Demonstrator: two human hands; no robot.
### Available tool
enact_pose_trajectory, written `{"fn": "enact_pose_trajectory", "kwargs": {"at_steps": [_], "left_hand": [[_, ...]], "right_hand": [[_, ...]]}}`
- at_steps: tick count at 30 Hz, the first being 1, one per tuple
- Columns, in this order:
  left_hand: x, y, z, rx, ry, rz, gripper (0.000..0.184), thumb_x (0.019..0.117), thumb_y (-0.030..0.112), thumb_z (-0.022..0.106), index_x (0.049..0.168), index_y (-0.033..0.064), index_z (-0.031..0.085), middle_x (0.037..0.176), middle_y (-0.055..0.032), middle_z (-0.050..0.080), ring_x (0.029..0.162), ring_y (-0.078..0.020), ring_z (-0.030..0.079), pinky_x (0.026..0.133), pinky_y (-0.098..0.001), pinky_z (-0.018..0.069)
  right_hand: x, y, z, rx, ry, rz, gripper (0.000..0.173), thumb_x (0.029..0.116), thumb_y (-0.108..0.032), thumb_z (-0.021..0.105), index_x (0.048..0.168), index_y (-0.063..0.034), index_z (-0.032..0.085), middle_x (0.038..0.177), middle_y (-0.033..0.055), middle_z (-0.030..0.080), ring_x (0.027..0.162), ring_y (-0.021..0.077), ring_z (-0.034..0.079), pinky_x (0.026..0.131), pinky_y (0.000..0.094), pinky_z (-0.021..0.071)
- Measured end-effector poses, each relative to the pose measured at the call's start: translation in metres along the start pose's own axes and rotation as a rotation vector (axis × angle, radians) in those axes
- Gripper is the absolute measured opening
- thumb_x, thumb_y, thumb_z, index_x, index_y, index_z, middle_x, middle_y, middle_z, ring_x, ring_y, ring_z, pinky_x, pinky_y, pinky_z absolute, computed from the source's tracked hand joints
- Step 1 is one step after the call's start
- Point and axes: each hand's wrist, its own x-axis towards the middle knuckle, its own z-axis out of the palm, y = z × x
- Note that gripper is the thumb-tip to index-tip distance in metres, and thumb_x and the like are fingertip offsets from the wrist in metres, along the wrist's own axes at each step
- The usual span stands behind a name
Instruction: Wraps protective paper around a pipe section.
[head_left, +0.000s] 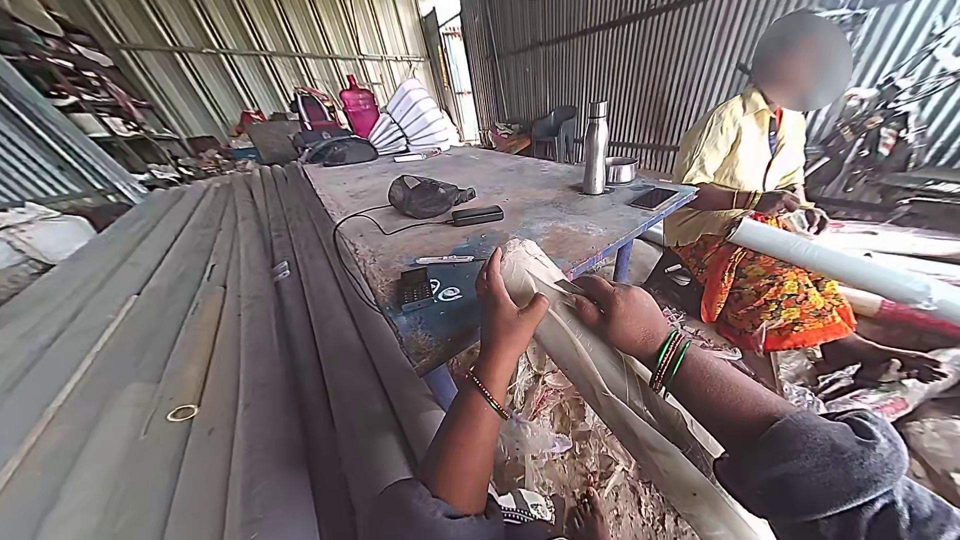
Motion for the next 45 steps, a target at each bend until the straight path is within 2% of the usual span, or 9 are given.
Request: {"fn": "enact_pose_trajectory", "kwargs": {"at_steps": [2, 4, 7, 11, 15, 20, 31, 37, 45], "left_hand": [[-0.001, 0.003, 0.001, 0.003, 0.007, -0.011, 0.096, 0.0788, 0.021, 0.073, 0.161, 0.0044, 0.026, 0.161, -0.0264, 0.028, 0.147, -0.0392, 0.031, 0.116, -0.0548, 0.0318], [-0.002, 0.004, 0.003, 0.016, 0.016, 0.004, 0.094, 0.0802, 0.023, 0.071, 0.160, 0.0031, 0.026, 0.160, -0.0286, 0.029, 0.147, -0.0407, 0.031, 0.116, -0.0543, 0.0316], [-0.002, -0.001, 0.004, 0.018, 0.027, 0.042, 0.095, 0.0793, 0.026, 0.070, 0.160, 0.0010, 0.026, 0.158, -0.0314, 0.030, 0.147, -0.0422, 0.031, 0.117, -0.0541, 0.0304], [-0.002, -0.001, 0.002, 0.004, 0.021, 0.043, 0.095, 0.0796, 0.027, 0.071, 0.160, 0.0011, 0.027, 0.159, -0.0314, 0.029, 0.147, -0.0423, 0.031, 0.117, -0.0548, 0.0298], [-0.002, -0.003, 0.001, -0.004, 0.016, 0.053, 0.095, 0.0794, 0.027, 0.071, 0.159, 0.0004, 0.027, 0.160, -0.0302, 0.029, 0.148, -0.0430, 0.029, 0.117, -0.0552, 0.0287], [-0.002, -0.007, 0.001, -0.013, 0.018, 0.067, 0.097, 0.0779, 0.028, 0.073, 0.159, 0.0009, 0.027, 0.159, -0.0311, 0.029, 0.147, -0.0437, 0.030, 0.116, -0.0557, 0.0294], [-0.001, -0.010, 0.000, -0.015, 0.007, 0.076, 0.098, 0.0780, 0.029, 0.072, 0.160, 0.0008, 0.025, 0.160, -0.0303, 0.028, 0.149, -0.0429, 0.028, 0.118, -0.0558, 0.0266], [-0.003, -0.012, 0.003, -0.040, 0.040, 0.099, 0.098, 0.0759, 0.027, 0.072, 0.159, -0.0008, 0.028, 0.160, -0.0298, 0.030, 0.149, -0.0419, 0.029, 0.118, -0.0541, 0.0270], [-0.003, -0.008, 0.003, -0.029, 0.046, 0.080, 0.095, 0.0763, 0.023, 0.070, 0.159, 0.0006, 0.029, 0.158, -0.0295, 0.031, 0.146, -0.0403, 0.033, 0.116, -0.0532, 0.0310]], "right_hand": [[0.000, -0.006, -0.011, 0.025, -0.136, 0.096, 0.043, 0.1071, -0.037, 0.049, 0.129, -0.0054, 0.067, 0.102, 0.0223, 0.073, 0.098, 0.0429, 0.071, 0.083, 0.0612, 0.0518], [0.004, -0.009, -0.021, 0.069, -0.222, 0.171, 0.049, 0.1068, -0.046, 0.049, 0.134, -0.0076, 0.064, 0.113, 0.0211, 0.072, 0.108, 0.0396, 0.068, 0.091, 0.0601, 0.0500], [0.018, -0.014, -0.028, 0.119, -0.186, 0.208, 0.054, 0.1021, -0.051, 0.058, 0.132, -0.0058, 0.064, 0.115, 0.0206, 0.070, 0.107, 0.0371, 0.067, 0.090, 0.0595, 0.0499], [0.044, -0.029, -0.029, 0.060, -0.242, 0.216, 0.052, 0.0983, -0.042, 0.068, 0.139, -0.0111, 0.059, 0.129, 0.0183, 0.065, 0.116, 0.0351, 0.064, 0.094, 0.0595, 0.0498], [0.054, -0.040, -0.026, 0.007, -0.308, 0.194, 0.045, 0.0997, -0.036, 0.066, 0.137, -0.0114, 0.060, 0.123, 0.0179, 0.067, 0.113, 0.0354, 0.065, 0.090, 0.0600, 0.0501], [0.056, -0.049, -0.029, -0.072, -0.357, 0.199, 0.047, 0.1009, -0.035, 0.065, 0.141, -0.0127, 0.057, 0.123, 0.0174, 0.068, 0.113, 0.0364, 0.065, 0.088, 0.0610, 0.0500], [0.060, -0.052, -0.027, -0.161, -0.357, 0.158, 0.045, 0.1001, -0.036, 0.065, 0.135, -0.0090, 0.061, 0.117, 0.0180, 0.070, 0.109, 0.0372, 0.067, 0.085, 0.0616, 0.0507], [0.056, -0.058, -0.020, -0.311, -0.332, 0.073, 0.041, 0.1055, -0.035, 0.053, 0.132, -0.0038, 0.061, 0.112, 0.0196, 0.070, 0.105, 0.0376, 0.068, 0.081, 0.0570, 0.0525], [0.057, -0.045, -0.009, -0.410, -0.263, -0.081, 0.035, 0.1069, -0.027, 0.050, 0.122, 0.0004, 0.064, 0.103, 0.0192, 0.070, 0.097, 0.0357, 0.070, 0.075, 0.0511, 0.0534]]}}
